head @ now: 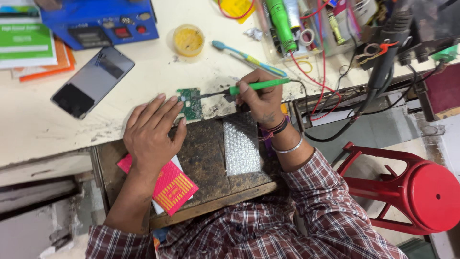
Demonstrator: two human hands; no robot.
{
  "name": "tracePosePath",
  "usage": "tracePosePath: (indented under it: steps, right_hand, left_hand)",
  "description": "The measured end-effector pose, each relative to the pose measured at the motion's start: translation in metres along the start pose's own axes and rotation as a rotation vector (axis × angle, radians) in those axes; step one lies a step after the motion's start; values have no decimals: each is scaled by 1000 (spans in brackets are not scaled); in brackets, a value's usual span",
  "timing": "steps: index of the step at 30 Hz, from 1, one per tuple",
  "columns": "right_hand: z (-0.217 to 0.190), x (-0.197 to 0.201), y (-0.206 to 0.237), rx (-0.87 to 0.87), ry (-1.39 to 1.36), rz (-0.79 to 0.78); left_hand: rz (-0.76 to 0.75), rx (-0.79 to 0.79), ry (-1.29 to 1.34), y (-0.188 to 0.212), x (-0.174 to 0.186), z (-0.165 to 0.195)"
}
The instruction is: The person holds a green circuit board steady on the workbench with one hand while soldering its components with a soldering iron in the other hand. Near the end, they pick up a small metal tool and continue working on the board, touching different points on it.
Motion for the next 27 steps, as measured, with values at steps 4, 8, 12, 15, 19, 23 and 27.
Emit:
tracePosePath:
  steps: [4, 8, 12, 15, 19, 23, 27]
  right_hand:
    - [10, 0, 3, -28, -28, 75]
    - [18, -2, 3, 4, -81, 112]
    - [19, -5, 2, 101, -96, 106]
    - [19, -7, 2, 124, -94, 90]
    - [20, -9, 3, 118, -62, 68]
    - [21, -9, 3, 102, -37, 71]
    - [19, -9, 3, 117, -38, 62]
  left_hand:
    - [10, -16, 3, 6, 1, -7]
    - [16, -20, 34, 15, -4, -18]
    - [20, -31, 35, 23, -10, -28]
    - [27, -32, 36, 28, -15, -32]
    - [28, -35, 32, 31, -19, -35]
    - [20, -32, 33, 32, -19, -35]
    - [21, -32, 24, 31, -18, -34]
Point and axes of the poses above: each hand's wrist, its own y-axis away from the middle knuckle, its own x-axis out of the back of the hand, z = x × y, the point moved 5 cm from there along -y, towards the middle knuckle
